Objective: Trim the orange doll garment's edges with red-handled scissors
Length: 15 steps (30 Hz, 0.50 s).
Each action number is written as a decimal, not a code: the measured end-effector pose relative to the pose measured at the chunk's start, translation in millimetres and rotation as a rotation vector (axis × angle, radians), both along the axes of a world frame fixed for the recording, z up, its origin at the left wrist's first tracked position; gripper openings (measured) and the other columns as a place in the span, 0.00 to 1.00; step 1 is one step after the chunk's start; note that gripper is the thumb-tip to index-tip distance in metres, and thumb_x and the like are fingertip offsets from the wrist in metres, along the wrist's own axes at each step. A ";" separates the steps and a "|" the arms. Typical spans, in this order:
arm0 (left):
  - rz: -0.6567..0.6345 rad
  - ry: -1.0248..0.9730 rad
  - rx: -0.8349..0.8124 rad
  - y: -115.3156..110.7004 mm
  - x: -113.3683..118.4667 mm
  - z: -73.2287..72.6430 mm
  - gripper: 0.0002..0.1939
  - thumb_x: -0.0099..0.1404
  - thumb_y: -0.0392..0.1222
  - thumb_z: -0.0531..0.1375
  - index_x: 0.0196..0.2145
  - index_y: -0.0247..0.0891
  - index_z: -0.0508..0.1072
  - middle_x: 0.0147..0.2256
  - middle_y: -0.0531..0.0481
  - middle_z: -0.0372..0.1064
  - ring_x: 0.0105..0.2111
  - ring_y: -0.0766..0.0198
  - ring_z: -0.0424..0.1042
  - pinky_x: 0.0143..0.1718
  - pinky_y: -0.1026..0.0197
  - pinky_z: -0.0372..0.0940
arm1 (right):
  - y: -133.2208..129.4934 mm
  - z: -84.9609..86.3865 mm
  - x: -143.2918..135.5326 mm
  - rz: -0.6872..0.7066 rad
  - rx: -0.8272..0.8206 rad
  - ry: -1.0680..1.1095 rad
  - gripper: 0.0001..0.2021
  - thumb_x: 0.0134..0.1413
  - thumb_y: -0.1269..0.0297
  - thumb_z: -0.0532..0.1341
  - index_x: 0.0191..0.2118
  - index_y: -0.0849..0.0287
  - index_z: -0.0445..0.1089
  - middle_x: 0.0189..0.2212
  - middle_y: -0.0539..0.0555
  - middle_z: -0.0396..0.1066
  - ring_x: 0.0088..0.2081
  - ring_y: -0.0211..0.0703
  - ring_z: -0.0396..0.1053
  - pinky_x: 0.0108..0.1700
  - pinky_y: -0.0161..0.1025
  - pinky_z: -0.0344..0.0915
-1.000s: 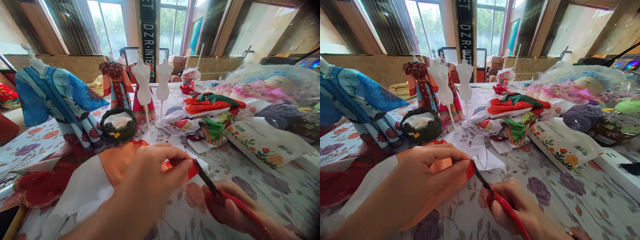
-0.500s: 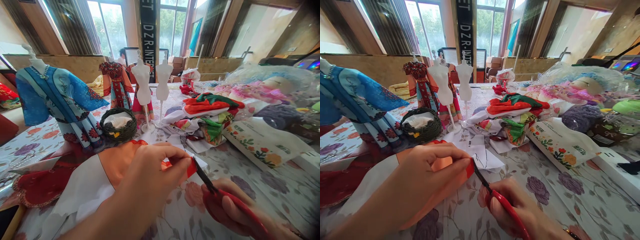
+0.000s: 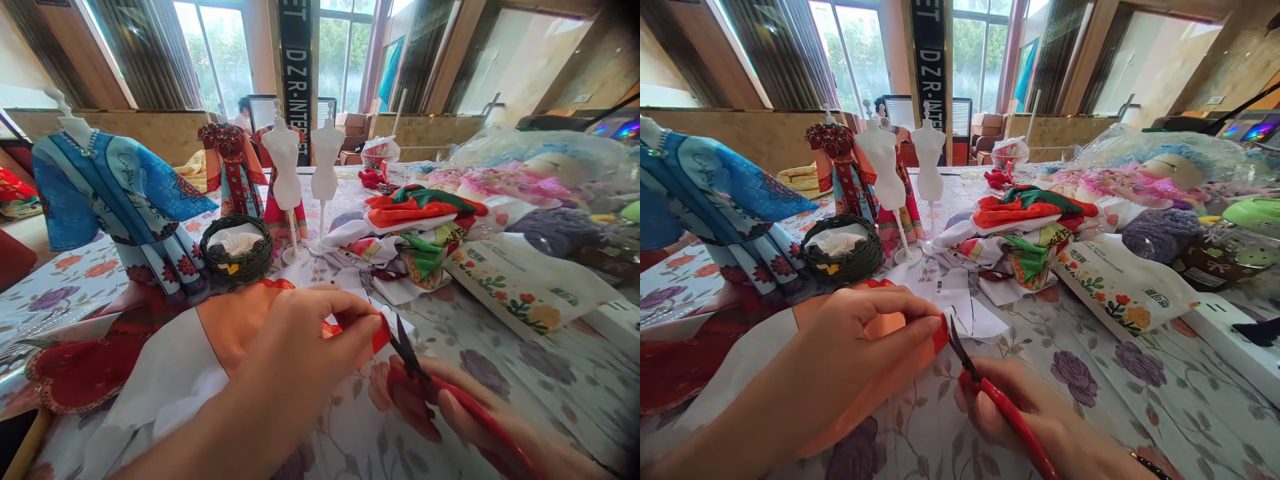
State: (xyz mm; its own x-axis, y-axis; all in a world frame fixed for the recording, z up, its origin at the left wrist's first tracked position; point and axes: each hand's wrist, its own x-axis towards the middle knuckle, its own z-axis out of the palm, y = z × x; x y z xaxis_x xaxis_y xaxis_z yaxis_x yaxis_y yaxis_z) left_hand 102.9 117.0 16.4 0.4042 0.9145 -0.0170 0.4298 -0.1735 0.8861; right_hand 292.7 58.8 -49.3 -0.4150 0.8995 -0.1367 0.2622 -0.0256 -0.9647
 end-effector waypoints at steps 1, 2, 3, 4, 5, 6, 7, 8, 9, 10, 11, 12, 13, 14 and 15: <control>0.007 0.001 0.002 -0.1 0.3 0.1 0.08 0.59 0.41 0.58 0.29 0.41 0.78 0.32 0.52 0.77 0.33 0.60 0.76 0.33 0.63 0.70 | 0.0 1.4 -0.2 0.025 -0.033 -0.009 0.25 0.56 0.36 0.46 0.28 0.54 0.55 0.28 0.50 0.56 0.30 0.44 0.56 0.35 0.42 0.60; 0.009 0.006 0.012 -0.1 0.6 0.3 0.09 0.59 0.40 0.58 0.29 0.41 0.78 0.31 0.52 0.77 0.33 0.61 0.76 0.33 0.64 0.70 | 0.3 2.8 -0.4 0.044 -0.061 -0.016 0.25 0.54 0.34 0.46 0.27 0.55 0.53 0.28 0.50 0.55 0.30 0.44 0.55 0.36 0.42 0.60; 0.010 0.016 0.027 -0.1 0.8 0.6 0.09 0.59 0.40 0.58 0.29 0.41 0.78 0.31 0.52 0.77 0.32 0.61 0.75 0.33 0.64 0.69 | 0.9 4.1 -0.4 0.053 -0.083 -0.018 0.26 0.53 0.33 0.47 0.27 0.55 0.53 0.28 0.50 0.55 0.30 0.44 0.55 0.35 0.42 0.59; 0.007 0.028 0.042 -0.1 0.8 0.9 0.08 0.59 0.40 0.58 0.28 0.41 0.78 0.30 0.53 0.77 0.31 0.62 0.75 0.33 0.64 0.69 | 1.9 4.9 -0.5 0.046 -0.094 -0.006 0.27 0.51 0.32 0.48 0.26 0.55 0.53 0.27 0.50 0.54 0.30 0.43 0.55 0.34 0.42 0.59; 0.002 0.039 0.051 0.1 0.7 1.1 0.08 0.59 0.40 0.58 0.28 0.40 0.78 0.29 0.53 0.77 0.31 0.62 0.75 0.33 0.64 0.68 | 3.1 5.2 -0.4 0.035 -0.105 0.011 0.28 0.50 0.31 0.49 0.26 0.56 0.54 0.26 0.49 0.53 0.29 0.43 0.55 0.33 0.41 0.58; 0.001 0.050 0.055 0.4 0.5 1.2 0.08 0.59 0.40 0.59 0.28 0.41 0.78 0.28 0.53 0.77 0.30 0.63 0.74 0.33 0.64 0.68 | 4.6 5.1 -0.3 0.026 -0.111 0.030 0.29 0.48 0.30 0.50 0.26 0.56 0.54 0.25 0.49 0.52 0.29 0.42 0.55 0.33 0.40 0.57; 0.004 0.059 0.053 0.7 0.3 1.2 0.08 0.59 0.41 0.59 0.28 0.41 0.79 0.29 0.54 0.77 0.30 0.63 0.74 0.32 0.64 0.67 | 6.2 4.5 -0.2 0.021 -0.119 0.043 0.30 0.46 0.30 0.53 0.25 0.57 0.56 0.25 0.48 0.53 0.28 0.41 0.55 0.32 0.39 0.56; 0.009 0.066 0.048 1.0 0.1 1.3 0.08 0.59 0.41 0.59 0.28 0.42 0.79 0.29 0.54 0.77 0.31 0.63 0.74 0.32 0.64 0.67 | 8.0 3.9 -0.2 0.027 -0.134 0.053 0.30 0.44 0.30 0.55 0.25 0.57 0.58 0.24 0.48 0.55 0.28 0.41 0.56 0.32 0.38 0.55; 0.011 0.068 0.045 1.2 0.0 1.4 0.08 0.59 0.41 0.59 0.29 0.42 0.79 0.30 0.54 0.77 0.32 0.63 0.74 0.32 0.65 0.67 | 9.7 3.3 -0.2 0.034 -0.150 0.061 0.31 0.41 0.30 0.58 0.25 0.58 0.60 0.24 0.48 0.56 0.28 0.40 0.56 0.31 0.37 0.54; 0.007 0.068 0.048 1.3 0.0 1.7 0.08 0.59 0.41 0.59 0.29 0.42 0.79 0.31 0.54 0.77 0.32 0.63 0.74 0.33 0.65 0.67 | 11.3 2.9 -0.4 0.041 -0.172 0.069 0.31 0.37 0.30 0.60 0.26 0.59 0.62 0.23 0.48 0.58 0.28 0.40 0.57 0.31 0.37 0.53; -0.002 0.065 0.054 1.3 0.1 2.3 0.07 0.59 0.40 0.59 0.29 0.42 0.79 0.31 0.54 0.77 0.33 0.63 0.74 0.33 0.65 0.67 | 12.7 3.0 -0.6 0.046 -0.198 0.077 0.32 0.34 0.30 0.62 0.26 0.60 0.64 0.23 0.48 0.60 0.27 0.39 0.57 0.29 0.36 0.52; -0.011 0.062 0.061 1.1 0.2 3.2 0.07 0.58 0.39 0.59 0.29 0.42 0.79 0.31 0.54 0.77 0.32 0.63 0.74 0.32 0.65 0.66 | 13.8 3.6 -1.0 0.045 -0.226 0.081 0.32 0.32 0.31 0.64 0.25 0.60 0.64 0.21 0.48 0.60 0.26 0.38 0.57 0.28 0.35 0.51; -0.019 0.061 0.067 0.7 0.3 4.3 0.07 0.58 0.38 0.59 0.29 0.41 0.79 0.31 0.54 0.77 0.32 0.63 0.74 0.32 0.65 0.66 | 14.6 4.7 -1.4 0.040 -0.242 0.074 0.31 0.32 0.32 0.64 0.24 0.60 0.64 0.20 0.48 0.60 0.25 0.37 0.56 0.27 0.35 0.51; -0.021 0.062 0.073 0.3 0.4 5.6 0.07 0.58 0.37 0.60 0.29 0.41 0.79 0.31 0.54 0.77 0.32 0.63 0.74 0.32 0.65 0.66 | 15.2 6.2 -1.7 0.038 -0.238 0.054 0.31 0.32 0.32 0.65 0.22 0.60 0.64 0.19 0.47 0.59 0.24 0.37 0.55 0.27 0.35 0.50; -0.020 0.067 0.079 0.0 0.3 6.8 0.07 0.58 0.37 0.60 0.29 0.42 0.79 0.31 0.54 0.77 0.32 0.63 0.74 0.31 0.65 0.66 | 15.5 7.8 -2.0 0.033 -0.217 0.028 0.31 0.32 0.32 0.65 0.20 0.60 0.63 0.19 0.47 0.58 0.24 0.37 0.54 0.27 0.35 0.50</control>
